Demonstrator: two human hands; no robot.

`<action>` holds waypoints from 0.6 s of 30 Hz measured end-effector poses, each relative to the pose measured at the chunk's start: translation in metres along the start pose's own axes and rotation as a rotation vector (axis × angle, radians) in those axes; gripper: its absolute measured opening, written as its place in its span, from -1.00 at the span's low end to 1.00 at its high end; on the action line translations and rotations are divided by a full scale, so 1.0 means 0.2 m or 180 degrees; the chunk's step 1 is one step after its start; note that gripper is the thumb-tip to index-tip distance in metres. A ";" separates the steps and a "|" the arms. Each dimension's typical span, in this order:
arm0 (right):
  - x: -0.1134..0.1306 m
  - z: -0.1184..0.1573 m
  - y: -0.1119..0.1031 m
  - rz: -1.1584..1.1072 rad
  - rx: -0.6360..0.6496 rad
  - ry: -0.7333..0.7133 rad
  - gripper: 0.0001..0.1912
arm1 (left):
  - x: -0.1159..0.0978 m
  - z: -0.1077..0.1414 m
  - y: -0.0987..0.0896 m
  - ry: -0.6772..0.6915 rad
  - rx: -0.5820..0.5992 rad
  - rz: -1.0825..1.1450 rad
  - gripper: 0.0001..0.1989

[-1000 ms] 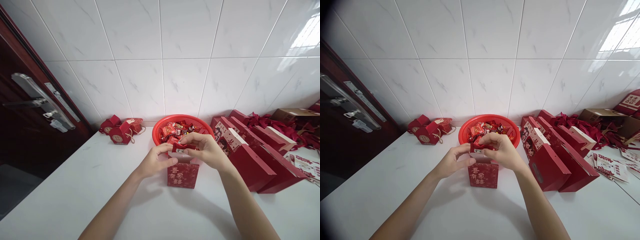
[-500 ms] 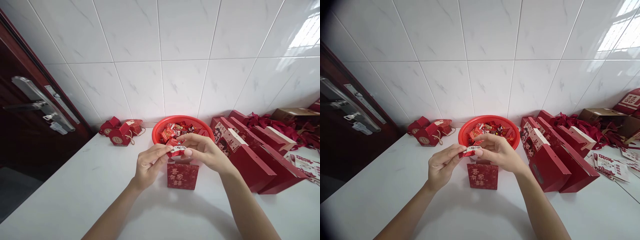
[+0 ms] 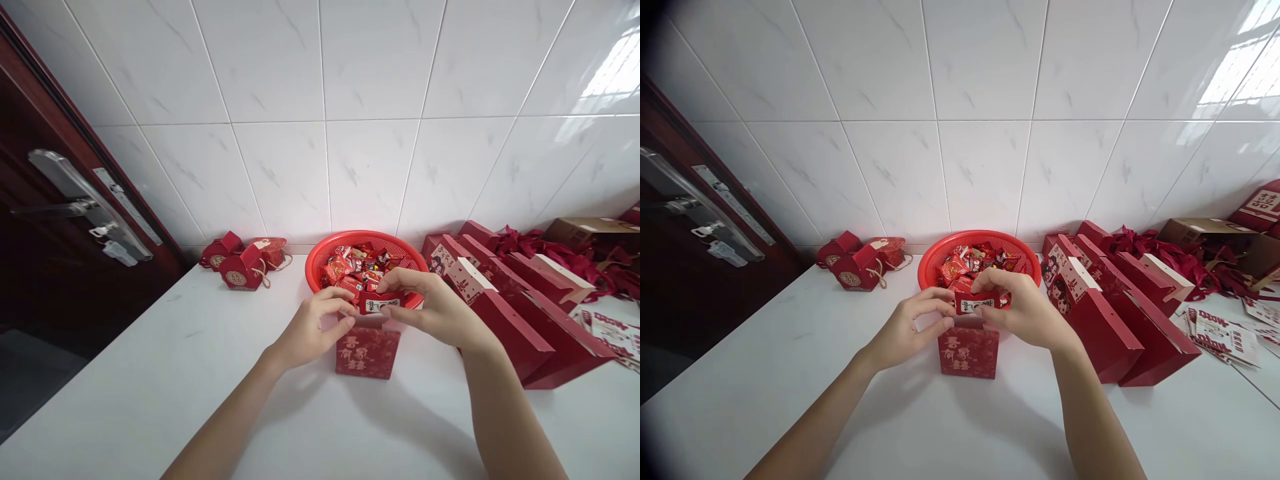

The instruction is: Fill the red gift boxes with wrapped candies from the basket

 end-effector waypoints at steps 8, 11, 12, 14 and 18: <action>-0.01 -0.01 0.08 0.0830 0.0369 0.0066 -0.75 | 0.07 -0.01 0.01 -0.0522 0.0350 0.0515 -0.62; -0.02 -0.02 0.11 0.1266 0.0333 0.0056 -0.76 | 0.08 -0.01 0.00 -0.0670 0.0438 0.0576 -0.59; -0.02 -0.02 0.12 0.1366 0.0367 0.0040 -0.77 | 0.08 -0.01 0.00 -0.0705 0.0449 0.0594 -0.59; -0.02 -0.02 0.12 0.1436 0.0416 0.0008 -0.81 | 0.08 -0.01 0.00 -0.0736 0.0449 0.0625 -0.59; -0.01 -0.01 0.06 0.1278 0.0177 -0.0035 -0.88 | 0.09 -0.02 0.01 -0.0626 0.0366 0.0649 -0.61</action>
Point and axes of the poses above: each hand's wrist, its own z-axis away from the middle knuckle, its own y-axis out of the palm, x = y × z, the point moved 1 cm from there along -z, towards the middle knuckle, and after that the axes turned 6 degrees about -z, right-handed, at the moved point
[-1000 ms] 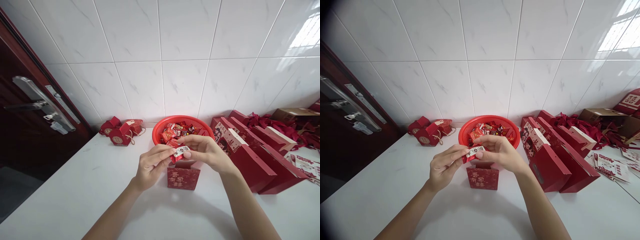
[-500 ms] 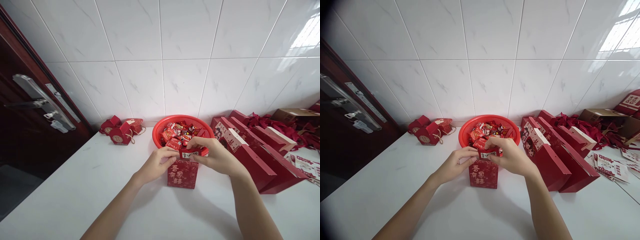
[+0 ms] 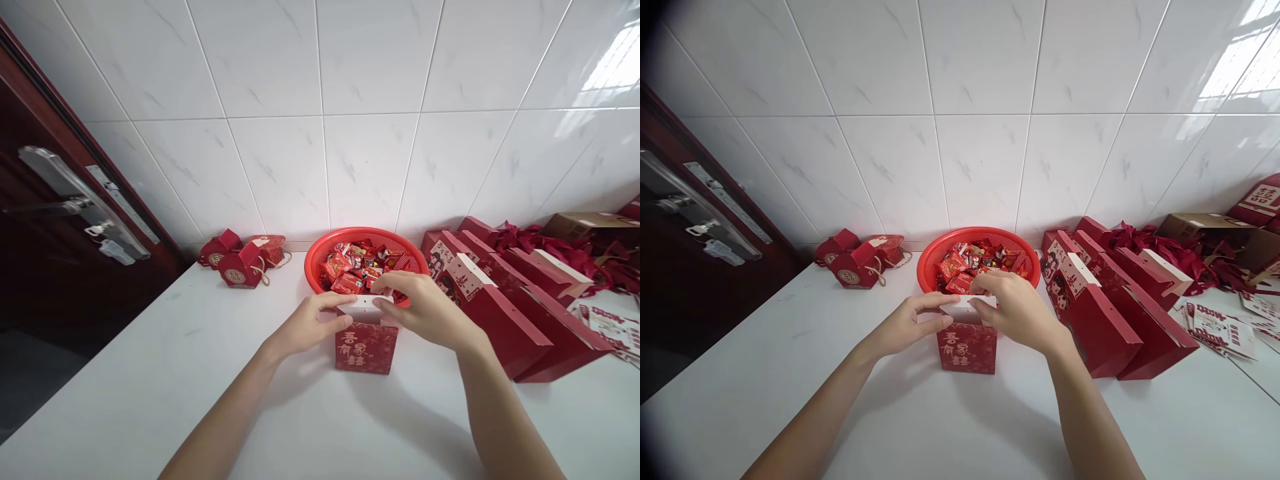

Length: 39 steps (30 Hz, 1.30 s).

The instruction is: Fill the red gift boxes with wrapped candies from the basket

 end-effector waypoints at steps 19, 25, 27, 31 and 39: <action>-0.06 -0.03 -0.02 -0.1140 0.0058 0.0147 -0.68 | -0.05 0.03 -0.11 0.0561 -0.1514 0.0359 -0.74; -0.05 -0.03 -0.02 -0.1778 0.0278 0.0282 -0.64 | -0.08 0.04 -0.12 0.0839 -0.1515 0.0194 -0.85; -0.05 -0.02 -0.03 -0.1885 0.0421 0.0321 -0.60 | -0.09 0.05 -0.11 0.0867 -0.1504 0.0130 -0.86; -0.04 -0.02 -0.03 -0.1930 0.0279 0.0382 -0.55 | -0.10 0.06 -0.09 0.1007 -0.1549 0.0019 -0.88; -0.03 -0.02 -0.03 -0.1918 0.0157 0.0328 -0.60 | -0.11 0.06 -0.10 0.1030 -0.1119 0.0167 -0.91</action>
Point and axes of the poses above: each hand's wrist, its own z-axis away from the middle knuckle, its own y-axis out of the palm, x = y × z, the point moved 1 cm from there along -z, towards the middle knuckle, and after that the axes turned 6 degrees about -z, right-handed, at the moved point
